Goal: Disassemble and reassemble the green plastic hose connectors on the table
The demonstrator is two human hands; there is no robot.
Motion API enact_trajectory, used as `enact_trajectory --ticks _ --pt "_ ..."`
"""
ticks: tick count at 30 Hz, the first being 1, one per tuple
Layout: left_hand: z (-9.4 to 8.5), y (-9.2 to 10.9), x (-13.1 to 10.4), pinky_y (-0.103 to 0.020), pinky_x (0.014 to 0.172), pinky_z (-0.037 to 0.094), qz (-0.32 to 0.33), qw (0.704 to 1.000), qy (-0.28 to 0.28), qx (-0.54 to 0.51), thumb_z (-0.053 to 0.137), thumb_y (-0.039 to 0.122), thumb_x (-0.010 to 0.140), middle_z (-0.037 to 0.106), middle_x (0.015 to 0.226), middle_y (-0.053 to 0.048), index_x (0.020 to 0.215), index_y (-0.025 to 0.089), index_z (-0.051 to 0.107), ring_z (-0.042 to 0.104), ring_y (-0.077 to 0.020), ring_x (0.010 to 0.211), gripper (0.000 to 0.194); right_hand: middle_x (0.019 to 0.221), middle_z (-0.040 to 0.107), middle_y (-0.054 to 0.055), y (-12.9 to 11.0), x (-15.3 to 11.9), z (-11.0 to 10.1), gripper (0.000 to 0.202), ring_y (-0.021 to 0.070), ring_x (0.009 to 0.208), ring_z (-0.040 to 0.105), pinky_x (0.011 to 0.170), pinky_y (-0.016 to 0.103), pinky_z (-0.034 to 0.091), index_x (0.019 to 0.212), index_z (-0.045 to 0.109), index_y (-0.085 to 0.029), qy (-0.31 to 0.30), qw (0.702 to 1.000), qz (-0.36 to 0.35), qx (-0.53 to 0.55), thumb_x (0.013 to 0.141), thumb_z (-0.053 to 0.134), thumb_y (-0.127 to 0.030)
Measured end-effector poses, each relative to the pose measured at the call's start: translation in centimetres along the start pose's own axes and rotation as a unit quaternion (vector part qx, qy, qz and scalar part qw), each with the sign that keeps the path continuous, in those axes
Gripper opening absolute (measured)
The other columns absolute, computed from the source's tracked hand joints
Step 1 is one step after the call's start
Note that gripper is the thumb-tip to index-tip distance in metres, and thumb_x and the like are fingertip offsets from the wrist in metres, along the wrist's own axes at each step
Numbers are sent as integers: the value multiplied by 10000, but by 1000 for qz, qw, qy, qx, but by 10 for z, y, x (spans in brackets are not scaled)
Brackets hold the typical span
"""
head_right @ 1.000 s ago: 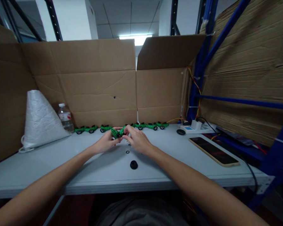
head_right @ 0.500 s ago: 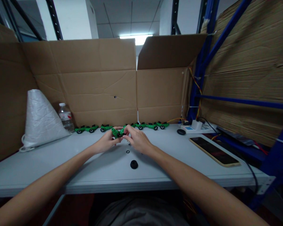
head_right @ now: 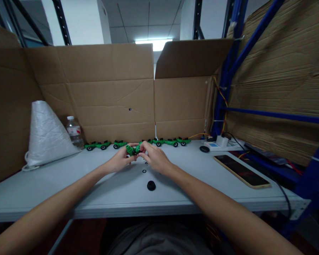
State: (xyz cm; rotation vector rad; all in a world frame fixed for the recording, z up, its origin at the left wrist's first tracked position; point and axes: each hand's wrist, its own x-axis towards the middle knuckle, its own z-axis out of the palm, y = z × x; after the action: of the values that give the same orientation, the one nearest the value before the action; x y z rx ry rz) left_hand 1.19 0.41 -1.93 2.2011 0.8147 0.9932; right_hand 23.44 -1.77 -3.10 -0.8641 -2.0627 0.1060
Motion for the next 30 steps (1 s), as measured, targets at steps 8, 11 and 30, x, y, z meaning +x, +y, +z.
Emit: enact_trajectory --ticks 8,11,30 --pt "0 0 0 -330 842 527 10 1000 -2 2 696 249 905 705 1221 -118 1405 135 579 638 -207 992 526 970 673 23 -1 0 -1 75 194 822 601 749 300 401 1052 556 -247 -6 1000 3 -6 1020 610 -288" --pt "0 1 0 -340 853 522 12 1000 -7 1 694 250 915 719 1127 -101 1403 131 585 639 -208 975 514 953 671 19 -1 0 -2 77 197 824 603 745 302 400 1050 558 -250 -9 1000 7 -8 1020 612 -296" --pt "0 -5 0 -382 937 525 23 1000 -10 -4 714 266 925 713 1193 -136 1401 120 576 656 -228 1042 517 963 666 21 -3 -2 -4 85 188 781 581 741 306 397 1043 547 -243 -22 1000 9 -7 1015 612 -289"
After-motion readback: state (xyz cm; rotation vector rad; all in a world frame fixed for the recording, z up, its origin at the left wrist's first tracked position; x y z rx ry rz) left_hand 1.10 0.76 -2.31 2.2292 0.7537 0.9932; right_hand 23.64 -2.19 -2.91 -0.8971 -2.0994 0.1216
